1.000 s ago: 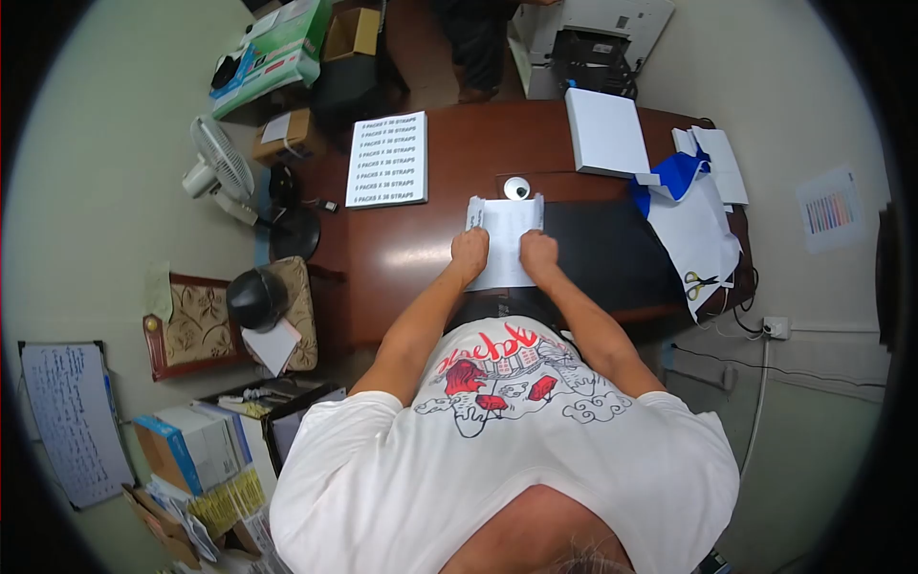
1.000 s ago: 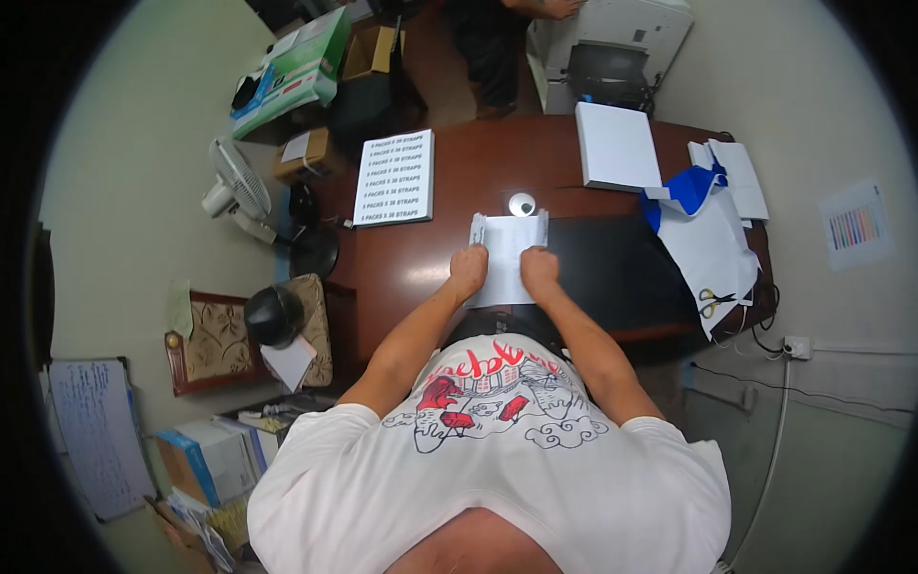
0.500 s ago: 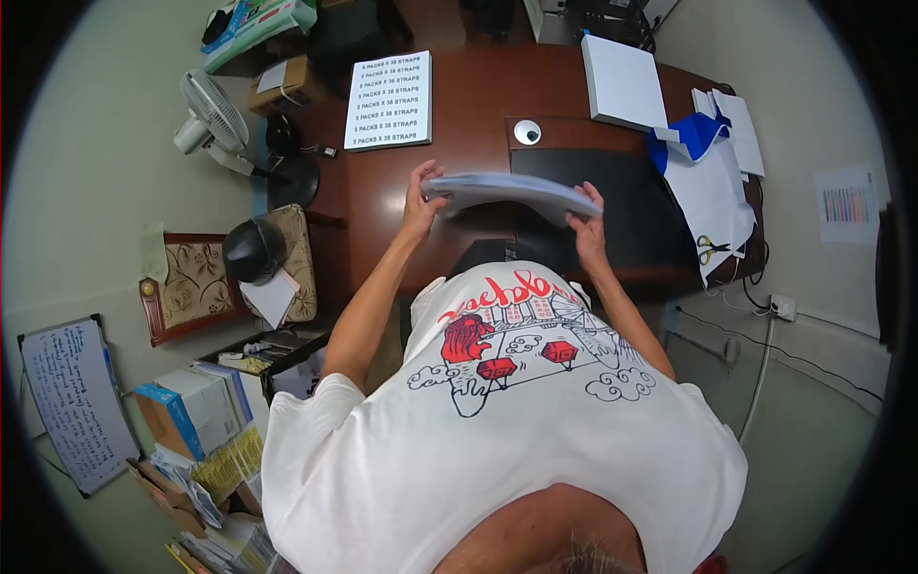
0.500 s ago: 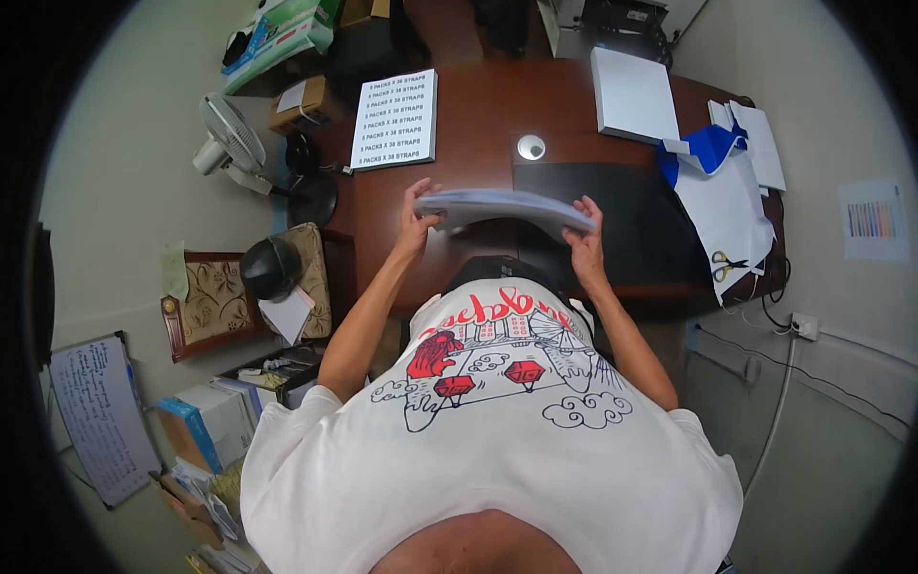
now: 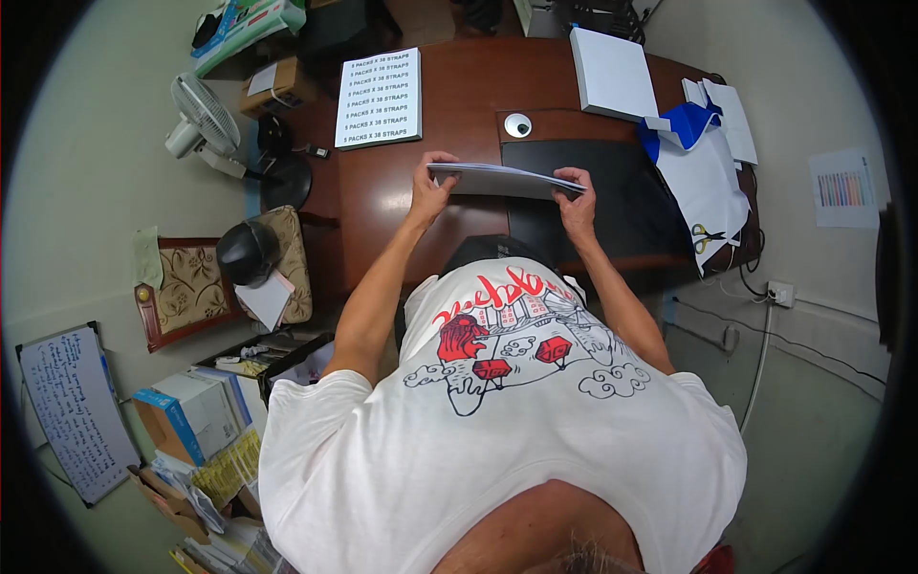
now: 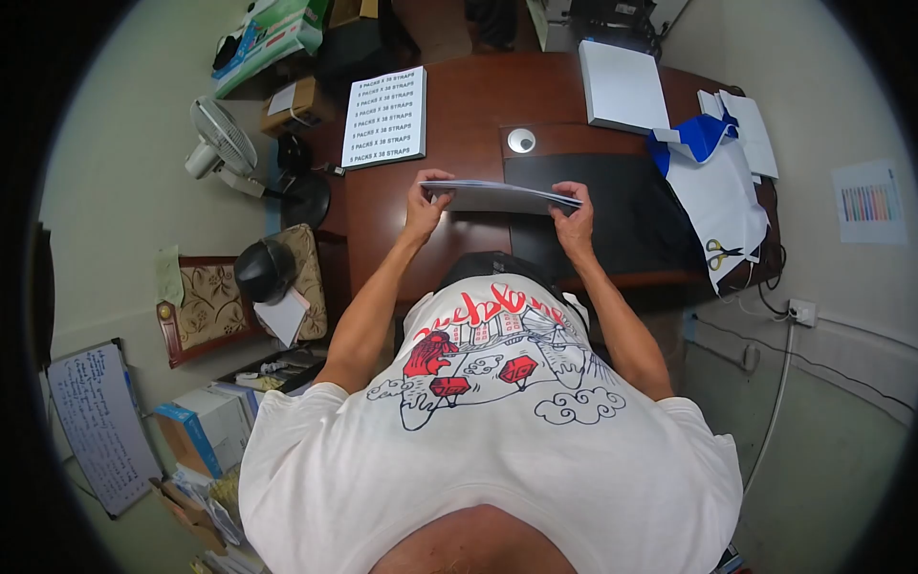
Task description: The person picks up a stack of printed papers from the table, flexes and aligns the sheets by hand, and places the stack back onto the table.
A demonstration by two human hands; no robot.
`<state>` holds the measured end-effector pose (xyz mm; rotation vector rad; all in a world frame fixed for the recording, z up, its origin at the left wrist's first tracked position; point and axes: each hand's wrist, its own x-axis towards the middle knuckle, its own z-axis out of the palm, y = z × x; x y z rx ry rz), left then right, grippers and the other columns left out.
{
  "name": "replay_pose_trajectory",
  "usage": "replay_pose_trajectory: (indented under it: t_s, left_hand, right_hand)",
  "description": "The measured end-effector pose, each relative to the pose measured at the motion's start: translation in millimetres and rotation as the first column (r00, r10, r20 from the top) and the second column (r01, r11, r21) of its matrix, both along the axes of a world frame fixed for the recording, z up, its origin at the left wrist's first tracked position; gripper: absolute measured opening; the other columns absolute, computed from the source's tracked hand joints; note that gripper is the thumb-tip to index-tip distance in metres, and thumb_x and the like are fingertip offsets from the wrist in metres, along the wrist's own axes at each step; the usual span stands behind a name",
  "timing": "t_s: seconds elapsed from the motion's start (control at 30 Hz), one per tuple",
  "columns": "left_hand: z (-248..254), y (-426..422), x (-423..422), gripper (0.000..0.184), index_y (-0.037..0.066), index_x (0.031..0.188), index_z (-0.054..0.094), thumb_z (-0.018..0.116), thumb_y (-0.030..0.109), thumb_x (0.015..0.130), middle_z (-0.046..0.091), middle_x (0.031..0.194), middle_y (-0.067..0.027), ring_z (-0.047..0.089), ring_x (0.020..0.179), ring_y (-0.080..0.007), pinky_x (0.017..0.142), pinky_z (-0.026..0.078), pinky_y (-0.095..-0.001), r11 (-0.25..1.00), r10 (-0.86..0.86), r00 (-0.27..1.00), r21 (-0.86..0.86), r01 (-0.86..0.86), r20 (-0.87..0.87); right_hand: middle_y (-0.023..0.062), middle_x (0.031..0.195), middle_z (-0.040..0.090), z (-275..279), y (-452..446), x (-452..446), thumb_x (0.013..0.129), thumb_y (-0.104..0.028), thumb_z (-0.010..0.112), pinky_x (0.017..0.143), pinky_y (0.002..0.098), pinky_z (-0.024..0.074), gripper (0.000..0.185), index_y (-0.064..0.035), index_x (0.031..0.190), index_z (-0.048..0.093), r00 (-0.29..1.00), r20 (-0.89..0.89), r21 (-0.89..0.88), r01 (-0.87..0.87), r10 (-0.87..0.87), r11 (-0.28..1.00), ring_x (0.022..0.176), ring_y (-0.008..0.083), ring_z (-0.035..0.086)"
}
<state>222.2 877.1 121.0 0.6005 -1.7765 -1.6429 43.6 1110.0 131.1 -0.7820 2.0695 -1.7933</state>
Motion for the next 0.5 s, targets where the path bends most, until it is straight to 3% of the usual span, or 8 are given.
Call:
replay_pose_trajectory:
  t_s: [0.13, 0.2, 0.3, 0.33, 0.43, 0.47, 0.5]
  left_hand:
    - [-6.9, -8.4, -2.0, 0.036, 0.004, 0.108, 0.058, 0.065, -0.014, 0.078, 0.064, 0.105, -0.0052, 0.059, 0.103, -0.0157, 0.092, 0.046, -0.0297, 0.999, 0.046, 0.997, -0.005, -0.046, 0.060]
    - [2.5, -7.7, -0.8, 0.037, 0.004, 0.109, 0.059, 0.067, -0.014, 0.078, 0.064, 0.104, -0.0048, 0.059, 0.103, -0.0156, 0.092, 0.046, -0.0294, 0.999, 0.050, 0.999, 0.017, -0.050, 0.009]
    - [-8.3, 1.9, -1.9, 0.030, 0.004, 0.106, 0.061, 0.069, -0.010, 0.080, 0.064, 0.099, -0.0042, 0.062, 0.097, -0.0182, 0.089, 0.048, -0.0294, 0.984, 0.125, 0.992, -0.122, -0.127, -0.023]
    - [-17.1, 0.4, 1.9, 0.030, 0.002, 0.111, 0.061, 0.073, -0.002, 0.083, 0.066, 0.100, -0.0080, 0.063, 0.094, -0.0214, 0.087, 0.049, -0.0322, 0.988, 0.085, 0.995, -0.137, -0.077, 0.056]
    - [-17.0, -22.2, -8.7, 0.037, 0.000, 0.118, 0.059, 0.074, 0.005, 0.085, 0.067, 0.106, -0.0131, 0.063, 0.098, -0.0234, 0.088, 0.049, -0.0341, 0.984, 0.118, 0.976, -0.157, -0.089, 0.182]
    - [-4.5, -29.3, -11.5, 0.042, -0.003, 0.122, 0.057, 0.075, 0.009, 0.086, 0.067, 0.109, -0.0159, 0.063, 0.102, -0.0239, 0.091, 0.048, -0.0357, 0.976, 0.129, 0.979, -0.198, -0.096, 0.159]
    - [22.7, -25.3, -16.4, 0.045, -0.004, 0.123, 0.056, 0.076, 0.010, 0.086, 0.066, 0.112, -0.0169, 0.063, 0.102, -0.0278, 0.091, 0.049, -0.0384, 0.918, 0.281, 0.951, -0.324, -0.227, 0.130]
  right_hand:
    - [0.0041, 0.089, 0.066, 5.5, -6.3, -6.0, 0.084, 0.001, 0.071, 0.081, 0.0282, 0.0486, 0.017, -0.0027, 0.098, 0.063, 0.994, 0.037, -0.008, 0.101, -0.100, 0.995, 0.085, 0.0137, 0.062]
    - [0.0057, 0.091, 0.067, 10.6, -5.4, -5.9, 0.085, 0.000, 0.072, 0.081, 0.0286, 0.0489, 0.019, -0.0022, 0.101, 0.063, 0.997, -0.061, -0.015, 0.053, -0.054, 0.998, 0.088, 0.0140, 0.062]
    - [0.0041, 0.090, 0.066, -3.8, -1.5, -0.7, 0.088, -0.003, 0.070, 0.082, 0.0277, 0.0479, 0.017, -0.0017, 0.104, 0.065, 0.996, -0.094, 0.067, 0.002, 0.005, 0.998, 0.085, 0.0135, 0.061]
    - [0.0029, 0.089, 0.065, -13.7, -2.2, -0.8, 0.089, -0.003, 0.069, 0.082, 0.0272, 0.0473, 0.016, -0.0015, 0.105, 0.065, 0.996, -0.086, 0.106, -0.015, 0.024, 0.994, 0.083, 0.0132, 0.060]
    - [0.0057, 0.091, 0.069, -20.7, -6.8, -8.6, 0.090, -0.006, 0.069, 0.082, 0.0292, 0.0488, 0.016, 0.0018, 0.104, 0.068, 0.997, -0.078, 0.176, -0.005, 0.019, 0.984, 0.086, 0.0150, 0.063]
    - [0.0087, 0.095, 0.072, -14.2, -12.4, -6.0, 0.090, -0.005, 0.069, 0.082, 0.0308, 0.0502, 0.016, 0.0045, 0.103, 0.070, 0.996, -0.060, 0.140, 0.074, -0.066, 0.987, 0.089, 0.0154, 0.065]
    - [0.0124, 0.093, 0.073, -24.8, -18.1, -9.7, 0.088, -0.001, 0.068, 0.081, 0.0315, 0.0513, 0.021, 0.0052, 0.108, 0.068, 0.994, 0.053, 0.081, 0.091, -0.096, 0.993, 0.087, 0.0216, 0.069]
